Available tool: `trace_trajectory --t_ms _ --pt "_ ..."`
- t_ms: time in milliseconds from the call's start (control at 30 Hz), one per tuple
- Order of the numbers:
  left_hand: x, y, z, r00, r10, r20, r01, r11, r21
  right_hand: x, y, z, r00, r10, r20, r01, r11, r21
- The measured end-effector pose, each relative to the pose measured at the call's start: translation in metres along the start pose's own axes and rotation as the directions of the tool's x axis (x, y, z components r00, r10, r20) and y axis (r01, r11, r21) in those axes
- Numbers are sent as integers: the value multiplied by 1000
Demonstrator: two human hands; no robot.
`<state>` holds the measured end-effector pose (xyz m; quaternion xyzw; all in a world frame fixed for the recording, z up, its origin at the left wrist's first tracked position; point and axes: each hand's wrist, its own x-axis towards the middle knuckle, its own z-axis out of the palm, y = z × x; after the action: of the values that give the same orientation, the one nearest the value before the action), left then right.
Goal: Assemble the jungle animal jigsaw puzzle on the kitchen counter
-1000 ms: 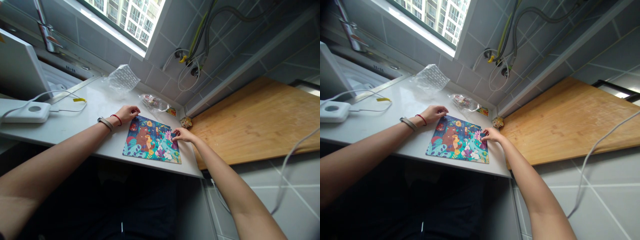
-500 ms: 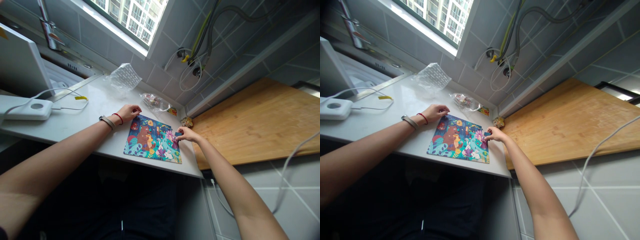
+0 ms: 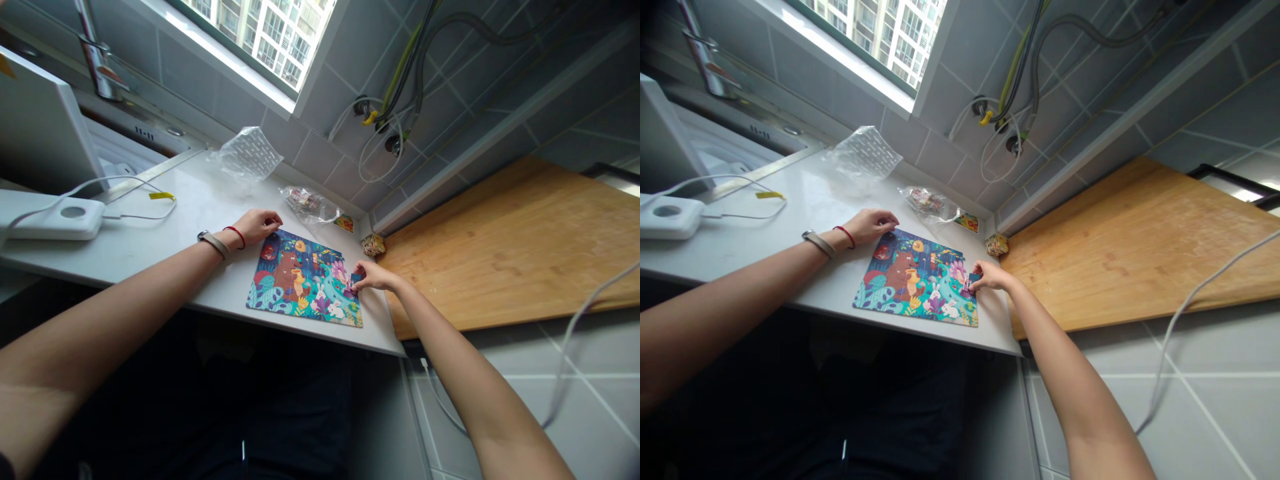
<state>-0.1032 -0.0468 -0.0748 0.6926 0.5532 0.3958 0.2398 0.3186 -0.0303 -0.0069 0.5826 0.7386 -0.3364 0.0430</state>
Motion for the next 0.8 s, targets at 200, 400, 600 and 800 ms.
trace_trajectory --t_ms 200,400,600,800 --pt "0 0 0 1000 -2 1 2 1000 -2 -17 -6 -10 995 -19 93 12 997 76" --pt "-1 2 -1 1000 -1 -1 1 1000 -5 -36 -11 -5 977 -1 213 -11 998 57" --pt "-1 3 -2 1000 -1 2 1 1000 -3 -36 -16 16 988 6 155 13 993 -118" --pt "-1 2 -1 1000 -6 5 6 1000 -7 -39 -22 14 995 -7 99 24 985 -172"
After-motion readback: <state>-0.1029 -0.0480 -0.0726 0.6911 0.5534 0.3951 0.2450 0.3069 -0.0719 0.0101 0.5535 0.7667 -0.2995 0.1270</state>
